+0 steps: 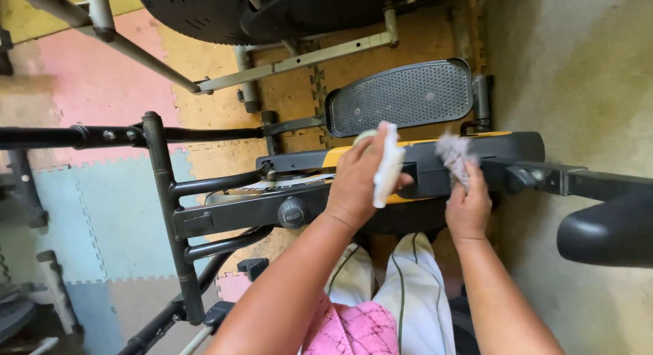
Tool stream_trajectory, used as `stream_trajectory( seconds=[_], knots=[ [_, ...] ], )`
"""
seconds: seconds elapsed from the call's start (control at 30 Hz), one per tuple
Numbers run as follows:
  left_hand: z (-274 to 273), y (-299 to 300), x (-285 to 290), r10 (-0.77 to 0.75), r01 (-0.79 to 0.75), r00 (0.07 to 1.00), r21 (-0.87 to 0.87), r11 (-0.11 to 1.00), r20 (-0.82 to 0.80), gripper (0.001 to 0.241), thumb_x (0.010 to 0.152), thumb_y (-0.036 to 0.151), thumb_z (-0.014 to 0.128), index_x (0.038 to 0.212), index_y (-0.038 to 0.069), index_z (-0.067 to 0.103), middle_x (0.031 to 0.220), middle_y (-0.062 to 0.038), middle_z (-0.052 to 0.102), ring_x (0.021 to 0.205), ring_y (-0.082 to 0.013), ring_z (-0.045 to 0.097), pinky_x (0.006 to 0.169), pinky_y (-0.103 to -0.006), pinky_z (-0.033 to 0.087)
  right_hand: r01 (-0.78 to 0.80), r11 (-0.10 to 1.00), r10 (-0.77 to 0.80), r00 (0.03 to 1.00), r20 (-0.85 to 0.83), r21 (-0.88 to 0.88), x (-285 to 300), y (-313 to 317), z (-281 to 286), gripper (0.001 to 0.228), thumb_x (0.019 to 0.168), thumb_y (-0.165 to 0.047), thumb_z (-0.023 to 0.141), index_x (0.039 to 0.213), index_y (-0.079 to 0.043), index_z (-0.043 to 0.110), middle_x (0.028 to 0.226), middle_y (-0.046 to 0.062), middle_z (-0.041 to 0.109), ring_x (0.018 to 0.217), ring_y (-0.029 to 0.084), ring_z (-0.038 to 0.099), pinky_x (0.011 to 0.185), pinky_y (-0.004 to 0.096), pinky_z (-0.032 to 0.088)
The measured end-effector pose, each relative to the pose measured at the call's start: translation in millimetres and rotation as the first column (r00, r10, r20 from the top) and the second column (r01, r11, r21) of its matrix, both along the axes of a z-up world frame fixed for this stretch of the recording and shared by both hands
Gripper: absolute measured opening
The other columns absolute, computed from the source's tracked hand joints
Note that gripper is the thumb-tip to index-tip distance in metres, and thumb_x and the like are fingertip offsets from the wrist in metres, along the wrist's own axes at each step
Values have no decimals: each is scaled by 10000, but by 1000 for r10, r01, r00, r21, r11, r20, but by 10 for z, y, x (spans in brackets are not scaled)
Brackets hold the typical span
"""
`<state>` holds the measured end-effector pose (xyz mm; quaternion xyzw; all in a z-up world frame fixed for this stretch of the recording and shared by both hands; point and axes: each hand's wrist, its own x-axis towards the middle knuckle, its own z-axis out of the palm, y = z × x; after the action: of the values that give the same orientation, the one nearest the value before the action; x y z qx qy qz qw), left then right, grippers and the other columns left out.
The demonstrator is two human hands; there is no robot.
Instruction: Cleaning and wiping down various exercise machines using a spray bottle and cloth.
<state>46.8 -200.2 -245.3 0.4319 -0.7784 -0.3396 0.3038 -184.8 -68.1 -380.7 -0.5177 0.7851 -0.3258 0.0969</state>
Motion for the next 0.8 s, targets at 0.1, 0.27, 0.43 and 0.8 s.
stream_trajectory(
  seconds=[0.1,0.27,0.43,0.8],
  knots=[
    [-293,2,38,87,-88,996,-54,995,-8,961,866,339,825,1580,-31,298,1434,-135,607,1316,-382,570,1116,-453,448,68,994,-81,986,148,89,86,112,-52,425,986,-49,542,1409,-66,580,1300,229,666,1174,423,655,982,461,522],
    [-544,23,47,212,-211,972,-22,977,105,895,841,399,829,1493,-41,401,1441,-233,545,1359,-421,510,1118,-459,438,106,992,-115,980,161,63,117,99,54,392,1000,-39,552,1391,-37,582,1294,226,672,1184,407,666,1009,454,521],
    [-820,88,79,234,-201,921,-136,970,312,645,829,489,792,1289,73,614,1445,-198,545,1409,-391,469,1146,-477,406,4,994,-16,994,-111,-112,240,-112,247,445,989,11,506,1433,15,543,1445,217,603,1442,437,515,1239,486,390],
    [-675,98,61,176,-130,919,-149,980,354,510,870,556,704,1235,200,684,1418,-63,575,1462,-329,427,1216,-534,292,-350,928,300,905,301,130,586,-77,-600,529,1115,-320,312,1556,-46,415,1606,195,402,1536,427,273,1250,484,218]
  ],
)
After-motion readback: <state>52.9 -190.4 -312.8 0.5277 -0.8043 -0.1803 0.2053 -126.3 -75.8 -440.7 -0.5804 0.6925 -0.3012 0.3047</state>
